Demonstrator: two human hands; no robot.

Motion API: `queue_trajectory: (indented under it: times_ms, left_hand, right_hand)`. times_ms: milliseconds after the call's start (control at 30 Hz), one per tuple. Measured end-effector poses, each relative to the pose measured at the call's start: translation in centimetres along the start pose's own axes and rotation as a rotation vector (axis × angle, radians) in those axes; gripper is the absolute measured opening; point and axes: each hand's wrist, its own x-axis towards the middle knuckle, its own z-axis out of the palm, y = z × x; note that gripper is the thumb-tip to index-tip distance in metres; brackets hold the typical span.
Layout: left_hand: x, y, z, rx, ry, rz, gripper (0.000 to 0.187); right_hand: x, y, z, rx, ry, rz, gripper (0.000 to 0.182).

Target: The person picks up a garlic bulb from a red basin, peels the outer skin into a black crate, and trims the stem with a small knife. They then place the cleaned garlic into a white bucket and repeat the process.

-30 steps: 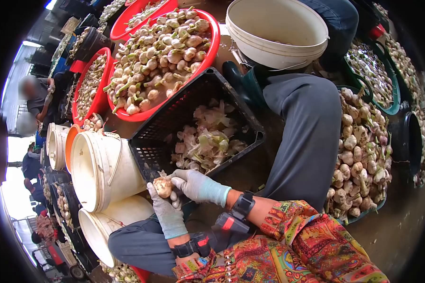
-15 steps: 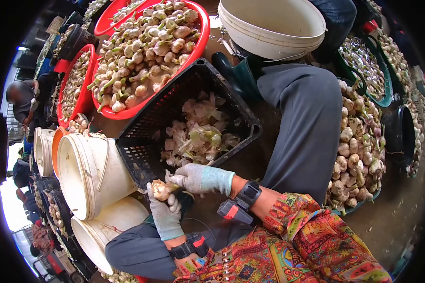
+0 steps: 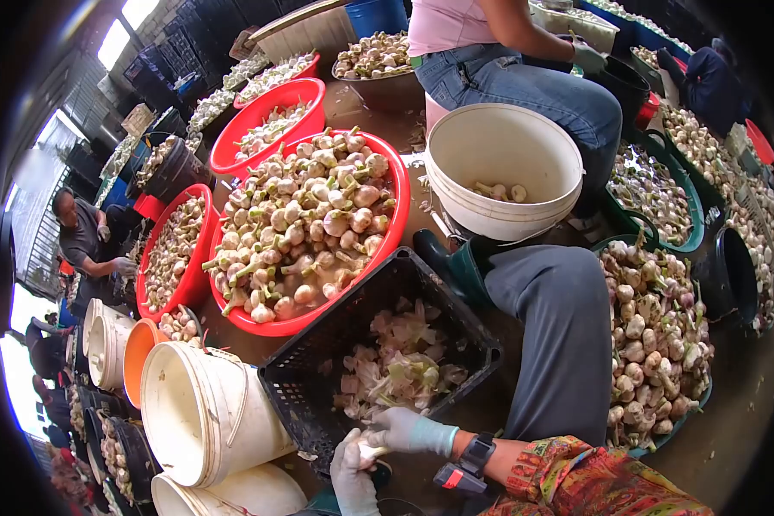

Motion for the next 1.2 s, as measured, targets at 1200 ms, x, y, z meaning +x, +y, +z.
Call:
queue_trajectory:
  times_ms: [1200]
  left_hand:
    - [0.5,-0.5,2.3,-0.586,0.053,0.327,0.035]
  right_hand:
    - [-1.1,-3.9,1.8,-0.135,0.334,-0.132,0.033]
